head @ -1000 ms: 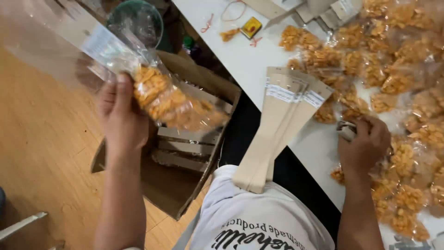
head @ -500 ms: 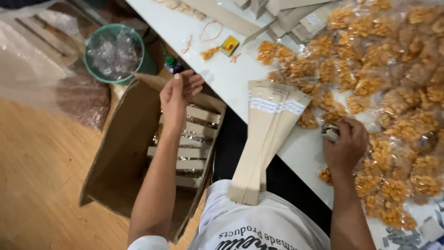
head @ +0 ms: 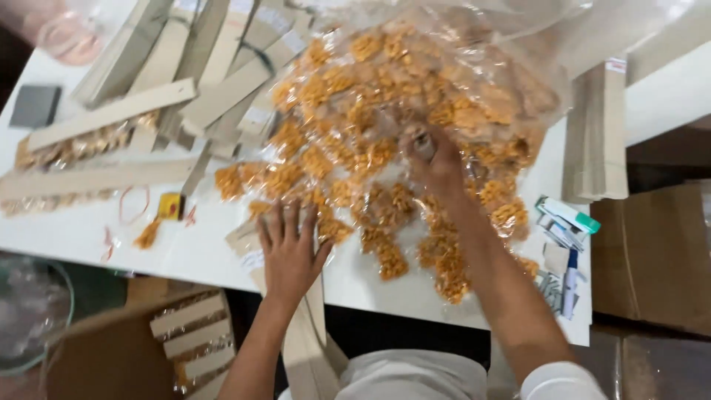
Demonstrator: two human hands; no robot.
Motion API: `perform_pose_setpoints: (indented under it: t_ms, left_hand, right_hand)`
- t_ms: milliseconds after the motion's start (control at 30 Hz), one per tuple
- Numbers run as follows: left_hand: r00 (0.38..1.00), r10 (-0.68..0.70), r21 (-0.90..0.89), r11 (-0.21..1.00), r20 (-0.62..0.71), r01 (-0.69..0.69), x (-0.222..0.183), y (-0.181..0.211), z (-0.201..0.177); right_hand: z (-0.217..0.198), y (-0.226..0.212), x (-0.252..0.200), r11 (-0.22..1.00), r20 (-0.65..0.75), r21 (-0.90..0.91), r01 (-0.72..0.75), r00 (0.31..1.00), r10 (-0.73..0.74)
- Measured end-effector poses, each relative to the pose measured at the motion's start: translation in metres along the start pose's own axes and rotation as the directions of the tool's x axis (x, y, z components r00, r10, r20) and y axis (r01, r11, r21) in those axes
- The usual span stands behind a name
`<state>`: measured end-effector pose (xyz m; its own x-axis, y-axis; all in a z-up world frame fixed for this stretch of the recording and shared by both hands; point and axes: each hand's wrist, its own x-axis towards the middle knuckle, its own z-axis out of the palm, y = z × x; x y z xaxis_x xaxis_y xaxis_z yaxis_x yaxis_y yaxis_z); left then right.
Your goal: Attaching small plastic bags of nuts to cardboard display strips using a stapler.
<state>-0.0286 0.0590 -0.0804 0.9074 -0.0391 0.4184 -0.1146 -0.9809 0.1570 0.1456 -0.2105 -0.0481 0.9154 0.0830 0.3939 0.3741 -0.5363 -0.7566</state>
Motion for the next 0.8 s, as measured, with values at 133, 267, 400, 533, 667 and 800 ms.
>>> perform_pose_setpoints:
  t_ms: [133, 267, 400, 533, 667, 800]
  left_hand:
    - [1.000, 0.004, 0.057, 0.998, -0.031, -0.002, 0.001, 0.000, 0.005]
    - [1.000, 0.012, 0.089, 0.996, 0.024, -0.014, 0.005, 0.000, -0.002]
    - [0.996, 0.009, 0.138, 0.990, 0.093, -0.022, 0.010, 0.002, -0.005]
    - [0.995, 0.006, 0.134, 0.991, 0.104, -0.020, 0.011, 0.003, -0.005]
    - [0.992, -0.023, 0.102, 0.995, 0.128, 0.010, 0.011, 0.002, -0.001]
    - [0.992, -0.020, 0.057, 0.998, 0.124, 0.013, 0.012, 0.003, -0.002]
  right_hand:
    - [-0.049, 0.081, 0.057, 0.738, 0.124, -0.659, 0.142, 0.989, -0.079]
    - [-0.093, 0.042, 0.103, 0.639, 0.091, -0.737, 0.219, 0.970, -0.227]
    - [-0.114, 0.104, 0.153, 0.606, 0.032, -0.762, 0.227, 0.948, -0.315]
    - [-0.082, 0.103, 0.175, 0.736, 0.058, -0.672, -0.079, 0.986, 0.159]
    - [-0.042, 0.088, 0.179, 0.771, 0.176, -0.603, -0.206, 0.908, 0.380]
    - [-0.036, 0.055, 0.172, 0.868, 0.350, -0.464, -0.177, 0.864, 0.363]
